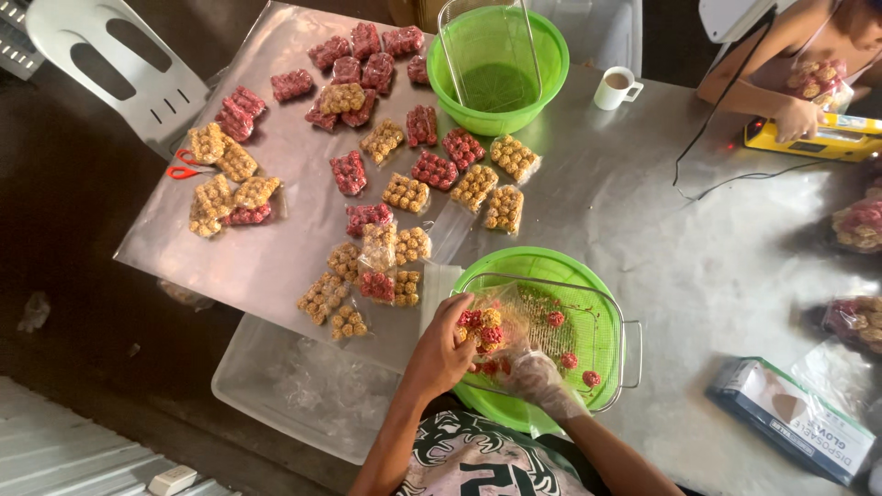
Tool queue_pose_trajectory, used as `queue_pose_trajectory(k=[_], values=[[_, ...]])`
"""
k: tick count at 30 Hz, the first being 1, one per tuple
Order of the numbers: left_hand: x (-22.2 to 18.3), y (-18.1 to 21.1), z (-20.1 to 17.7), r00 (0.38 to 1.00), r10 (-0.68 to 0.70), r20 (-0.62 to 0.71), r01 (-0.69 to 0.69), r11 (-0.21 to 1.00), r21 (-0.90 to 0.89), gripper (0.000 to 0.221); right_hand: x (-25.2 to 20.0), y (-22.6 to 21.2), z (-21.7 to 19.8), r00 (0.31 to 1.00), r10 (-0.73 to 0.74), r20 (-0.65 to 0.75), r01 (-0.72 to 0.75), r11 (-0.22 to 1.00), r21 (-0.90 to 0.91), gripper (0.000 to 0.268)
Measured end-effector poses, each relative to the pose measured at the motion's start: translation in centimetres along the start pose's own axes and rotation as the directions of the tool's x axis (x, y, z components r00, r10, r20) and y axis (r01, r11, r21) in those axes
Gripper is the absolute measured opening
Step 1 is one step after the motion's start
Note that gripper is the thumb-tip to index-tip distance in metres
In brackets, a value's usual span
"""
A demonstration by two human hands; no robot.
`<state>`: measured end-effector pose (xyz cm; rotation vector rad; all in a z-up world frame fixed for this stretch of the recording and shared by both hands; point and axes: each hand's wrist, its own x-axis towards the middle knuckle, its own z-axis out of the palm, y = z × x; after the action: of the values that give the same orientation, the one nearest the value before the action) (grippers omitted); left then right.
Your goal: The person packs small, round, textured food items into clear plastic bags. They use gloved hands to pick up the items from a green strainer and place them into the bags, which are then set aside on a metal table. The process is repetitive, involving filling multiple bags with the food items.
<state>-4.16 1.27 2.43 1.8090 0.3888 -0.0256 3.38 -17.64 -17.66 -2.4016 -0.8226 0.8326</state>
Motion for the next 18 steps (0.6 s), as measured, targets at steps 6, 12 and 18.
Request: queue_pose_trajectory(k=[6, 12, 18], values=[[0.5, -0.2, 0.9, 1.000, 0.009, 0.005, -0.009, 0.998, 0.058, 0.074, 0.8, 1.7, 1.7, 0.987, 0.162, -0.002, -0.158, 0.959, -0.235, 0.033], [1.5, -2.5, 1.9, 0.975, 0.223, -0.014, -0.214, 0.948, 0.238, 0.077, 1.2, 3.3, 3.2, 0.980, 0.143, 0.139, -0.100, 0.956, -0.277, 0.039], [1.8, -3.0, 2.9, 0.995, 0.076, 0.061, -0.090, 0.955, 0.281, 0.080, -0.3, 2.3, -4.8, 0.978, 0.205, 0.022, -0.147, 0.618, 0.772, 0.032]])
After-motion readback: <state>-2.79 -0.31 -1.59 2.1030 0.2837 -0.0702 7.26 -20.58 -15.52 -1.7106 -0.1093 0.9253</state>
